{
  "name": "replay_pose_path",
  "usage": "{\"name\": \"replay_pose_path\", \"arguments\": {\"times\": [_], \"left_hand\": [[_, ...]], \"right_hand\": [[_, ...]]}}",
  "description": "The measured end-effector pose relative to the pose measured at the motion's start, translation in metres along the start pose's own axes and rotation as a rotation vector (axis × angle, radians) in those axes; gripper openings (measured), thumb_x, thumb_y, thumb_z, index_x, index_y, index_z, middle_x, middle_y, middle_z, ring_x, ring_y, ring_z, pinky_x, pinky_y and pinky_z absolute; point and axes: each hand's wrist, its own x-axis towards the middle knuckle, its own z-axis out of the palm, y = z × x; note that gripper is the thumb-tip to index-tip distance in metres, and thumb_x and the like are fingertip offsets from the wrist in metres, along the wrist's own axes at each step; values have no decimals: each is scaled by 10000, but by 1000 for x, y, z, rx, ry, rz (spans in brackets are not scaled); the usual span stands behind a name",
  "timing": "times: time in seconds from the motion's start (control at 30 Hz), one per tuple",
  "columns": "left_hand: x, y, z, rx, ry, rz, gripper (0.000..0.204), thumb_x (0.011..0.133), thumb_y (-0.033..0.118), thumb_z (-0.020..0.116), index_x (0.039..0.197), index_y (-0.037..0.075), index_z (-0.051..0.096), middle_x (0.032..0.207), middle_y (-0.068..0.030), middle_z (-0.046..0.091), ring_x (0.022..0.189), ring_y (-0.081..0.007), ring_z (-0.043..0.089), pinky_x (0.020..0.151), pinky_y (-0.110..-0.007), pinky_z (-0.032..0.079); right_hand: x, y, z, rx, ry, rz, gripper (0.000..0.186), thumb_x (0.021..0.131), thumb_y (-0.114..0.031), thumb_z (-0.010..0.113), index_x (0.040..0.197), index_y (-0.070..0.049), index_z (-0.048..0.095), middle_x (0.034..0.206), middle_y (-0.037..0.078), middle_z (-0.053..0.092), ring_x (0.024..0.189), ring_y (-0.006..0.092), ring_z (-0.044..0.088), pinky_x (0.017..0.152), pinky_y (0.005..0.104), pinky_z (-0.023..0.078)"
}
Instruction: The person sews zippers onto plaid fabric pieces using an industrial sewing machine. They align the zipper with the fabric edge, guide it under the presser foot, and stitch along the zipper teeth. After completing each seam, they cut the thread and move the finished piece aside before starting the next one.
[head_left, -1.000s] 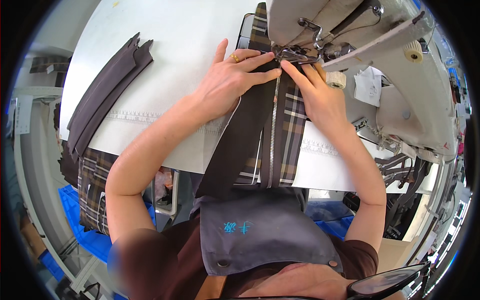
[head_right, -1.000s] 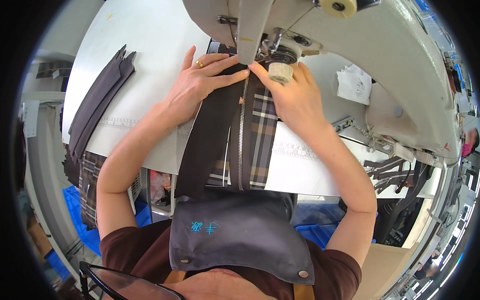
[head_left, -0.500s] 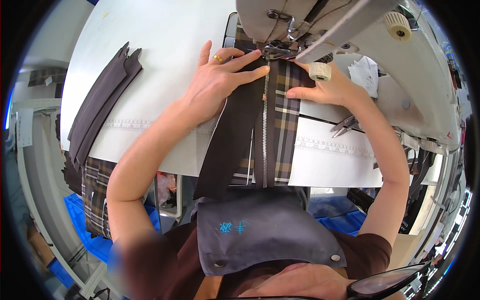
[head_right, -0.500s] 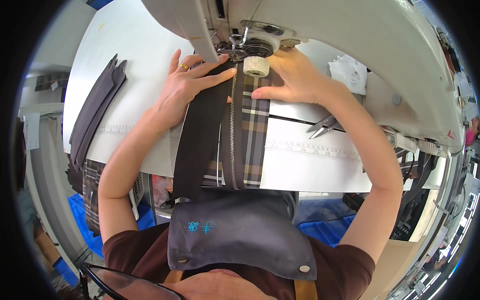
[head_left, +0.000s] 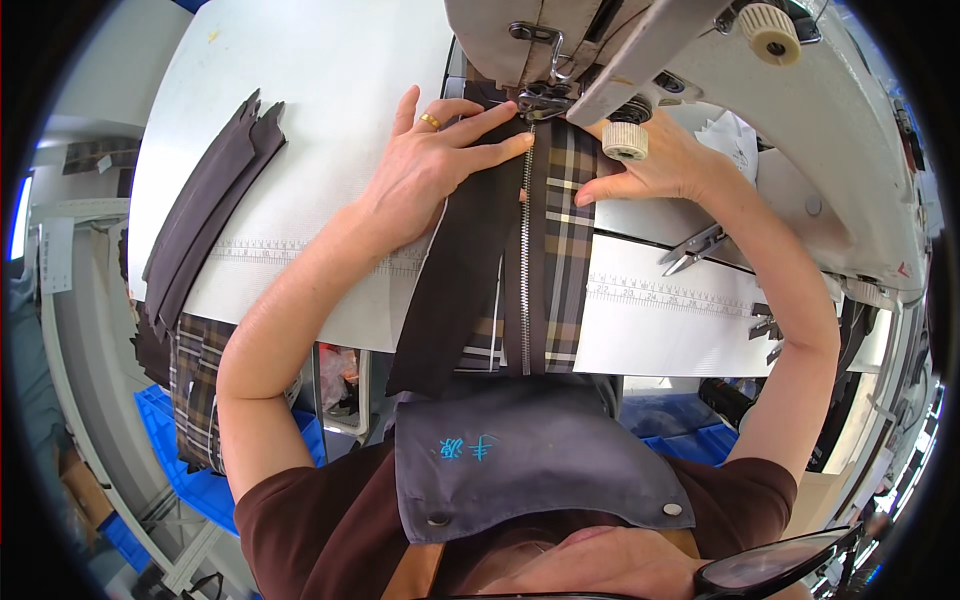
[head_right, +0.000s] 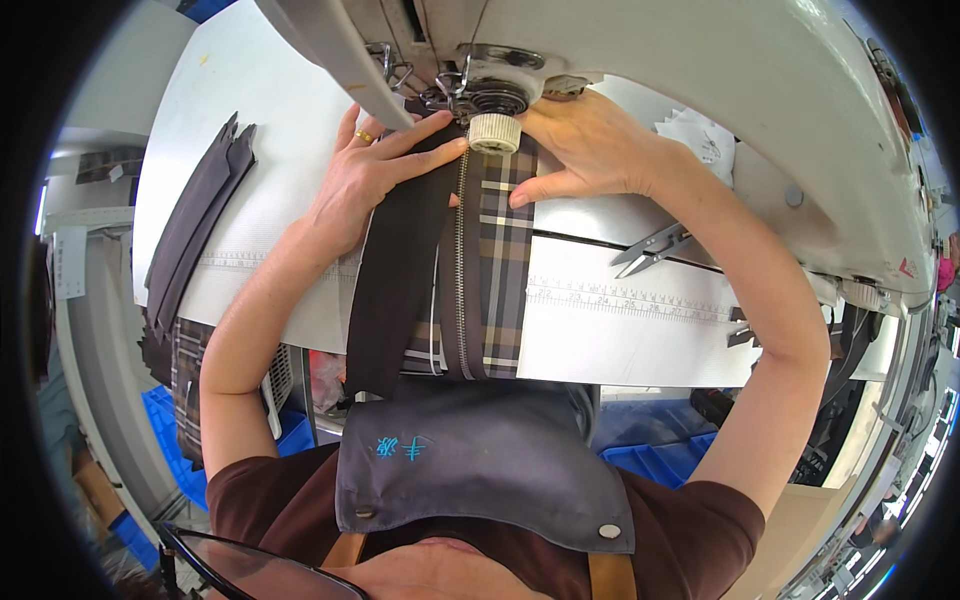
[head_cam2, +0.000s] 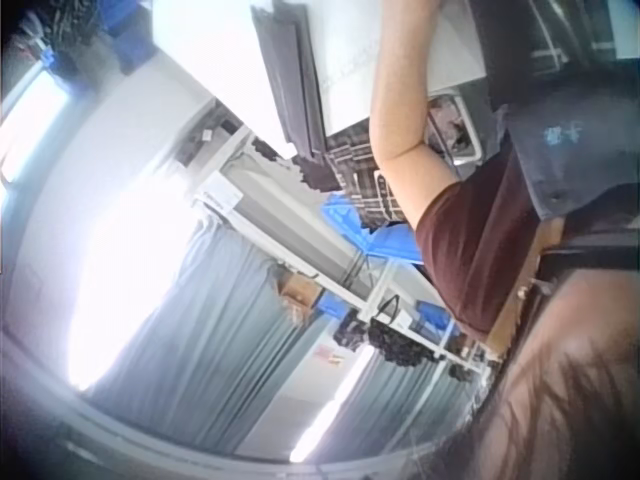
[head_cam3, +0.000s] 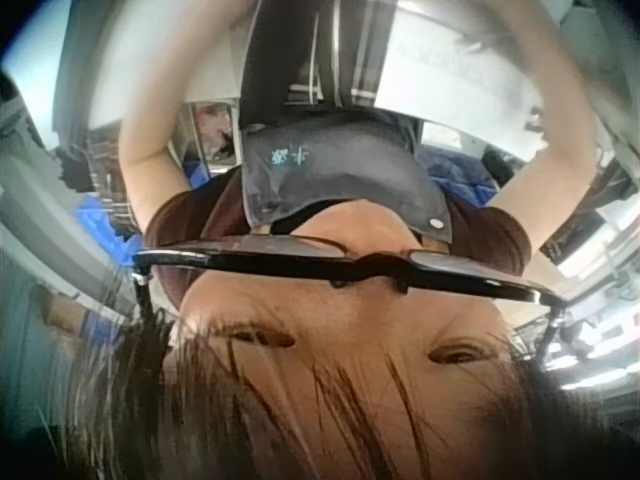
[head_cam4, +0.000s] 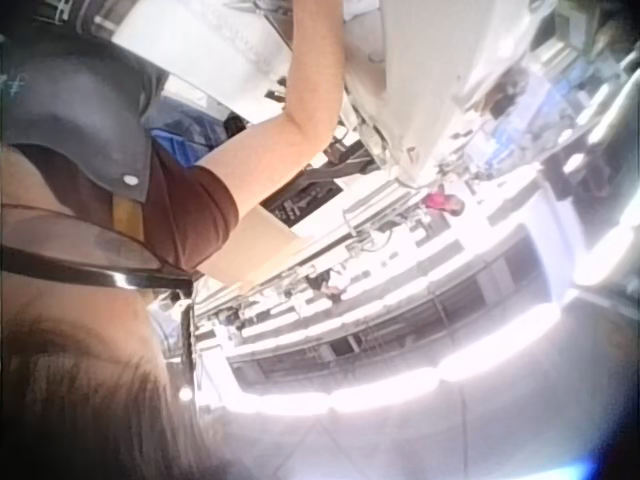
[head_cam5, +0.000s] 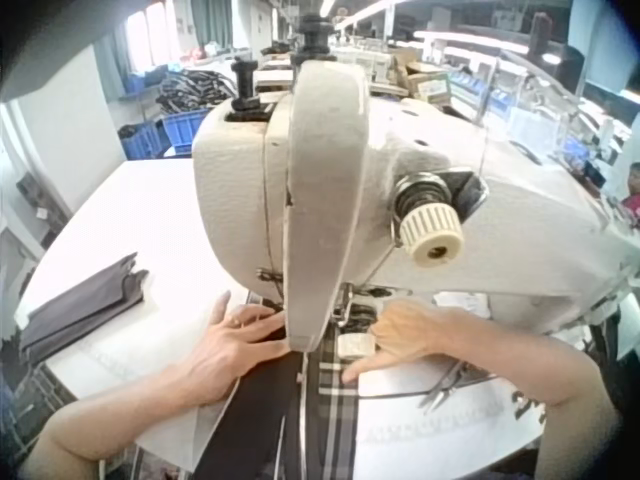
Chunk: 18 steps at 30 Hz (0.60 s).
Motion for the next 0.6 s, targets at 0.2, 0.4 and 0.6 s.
{"name": "replay_pose_path", "arguments": {"times": [0.2,0.4,0.6], "left_hand": [[1,0,0,0,2,10,438,756,200,655,1193,203,641,1318,-88,540,1236,-307,453,1100,-475,153],[0,0,2,-25,27,7,461,735,213,686,1194,213,639,1320,-82,540,1201,-302,473,1086,-520,166],[0,1,2,-2,23,0,462,727,211,695,1186,208,643,1312,-78,547,1154,-290,494,1077,-542,177]], "right_hand": [[-6,8,21,36,417,-253,584,810,-551,584,936,20,578,876,150,574,861,325,545,785,401,444],[-33,-22,29,364,536,107,225,823,-244,659,957,-66,626,1002,100,581,953,279,533,808,343,429],[-17,-22,24,187,469,-59,426,838,-387,614,1059,-25,583,1041,148,594,1010,321,526,880,378,418]]}}
